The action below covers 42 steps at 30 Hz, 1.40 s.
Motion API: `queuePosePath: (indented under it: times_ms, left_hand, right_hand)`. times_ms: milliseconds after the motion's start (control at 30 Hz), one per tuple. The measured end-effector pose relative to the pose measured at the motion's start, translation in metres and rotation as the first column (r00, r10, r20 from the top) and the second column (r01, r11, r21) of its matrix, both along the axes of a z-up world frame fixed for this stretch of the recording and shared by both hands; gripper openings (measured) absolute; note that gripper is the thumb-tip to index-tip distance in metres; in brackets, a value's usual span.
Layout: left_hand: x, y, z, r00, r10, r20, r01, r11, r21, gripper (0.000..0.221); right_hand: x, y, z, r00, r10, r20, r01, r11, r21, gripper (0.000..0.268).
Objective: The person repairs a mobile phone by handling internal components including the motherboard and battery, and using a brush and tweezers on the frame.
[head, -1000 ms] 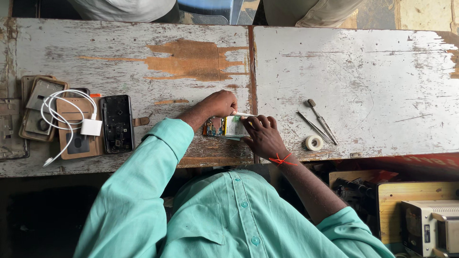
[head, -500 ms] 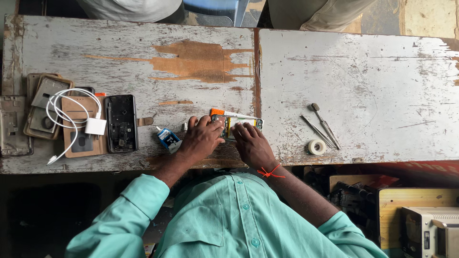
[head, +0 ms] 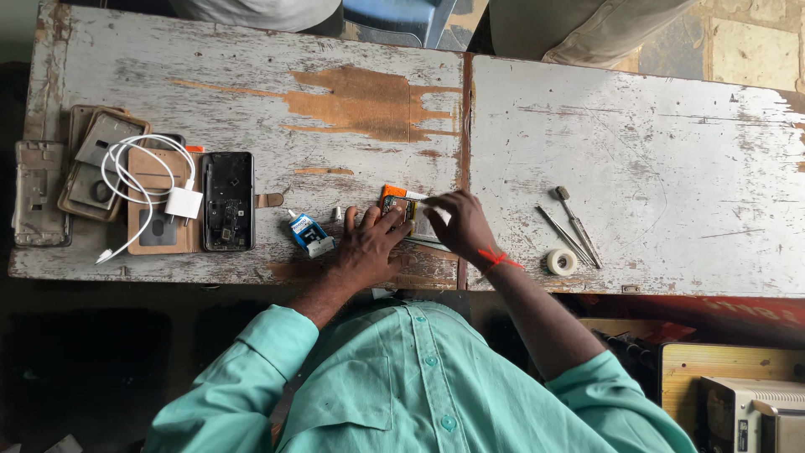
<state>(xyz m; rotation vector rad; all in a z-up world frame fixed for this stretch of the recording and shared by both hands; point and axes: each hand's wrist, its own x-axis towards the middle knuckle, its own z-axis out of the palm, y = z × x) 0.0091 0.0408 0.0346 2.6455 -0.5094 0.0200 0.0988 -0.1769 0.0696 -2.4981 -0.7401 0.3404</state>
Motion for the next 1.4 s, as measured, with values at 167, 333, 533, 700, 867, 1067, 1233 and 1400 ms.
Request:
queuePosePath:
  times_ms: [167,333,533,700,867,1067,1233,1400]
  left_hand:
    - [0.000,-0.006,0.007,0.997,0.020,-0.076,-0.019,1.000,0.011,0.082]
    - [-0.003,-0.009,0.007,0.998,0.034,-0.056,-0.031,0.998,0.051,0.089]
    - [-0.001,-0.009,0.002,0.996,0.010,-0.092,-0.001,0.995,0.103,0.093]
    - [-0.002,-0.008,-0.001,0.996,0.013,-0.086,-0.006,0.997,0.080,0.093]
    - [-0.002,-0.009,-0.002,0.997,0.016,-0.070,-0.010,0.997,0.079,0.093]
    - [-0.003,-0.009,-0.001,0.999,0.016,-0.034,-0.014,0.997,0.074,0.094]
    - [-0.003,-0.008,-0.009,0.996,0.091,-0.002,-0.091,0.992,-0.083,0.079]
    - [-0.005,-0.014,-0.016,0.961,0.227,0.156,-0.210,0.970,-0.120,0.064]
  right_hand:
    - [0.050,0.018,-0.027,0.990,0.026,-0.142,-0.017,0.998,0.067,0.031]
    - [0.067,0.027,-0.038,0.975,0.017,-0.222,-0.039,0.995,-0.093,0.037]
    - [0.072,0.032,-0.034,0.975,0.074,-0.211,-0.103,0.986,-0.131,0.043]
    - [0.075,0.031,-0.032,0.969,0.103,-0.224,-0.138,0.980,-0.144,0.043]
    - [0.074,0.033,-0.032,0.969,0.093,-0.230,-0.132,0.978,-0.159,0.042]
    - [0.070,0.037,-0.040,0.979,0.092,-0.183,-0.122,0.979,-0.162,0.040]
    - [0.078,0.025,-0.031,0.931,0.087,-0.353,-0.047,0.992,0.118,0.030]
    - [0.061,0.023,-0.025,0.977,0.131,-0.171,-0.098,0.977,0.188,0.022]
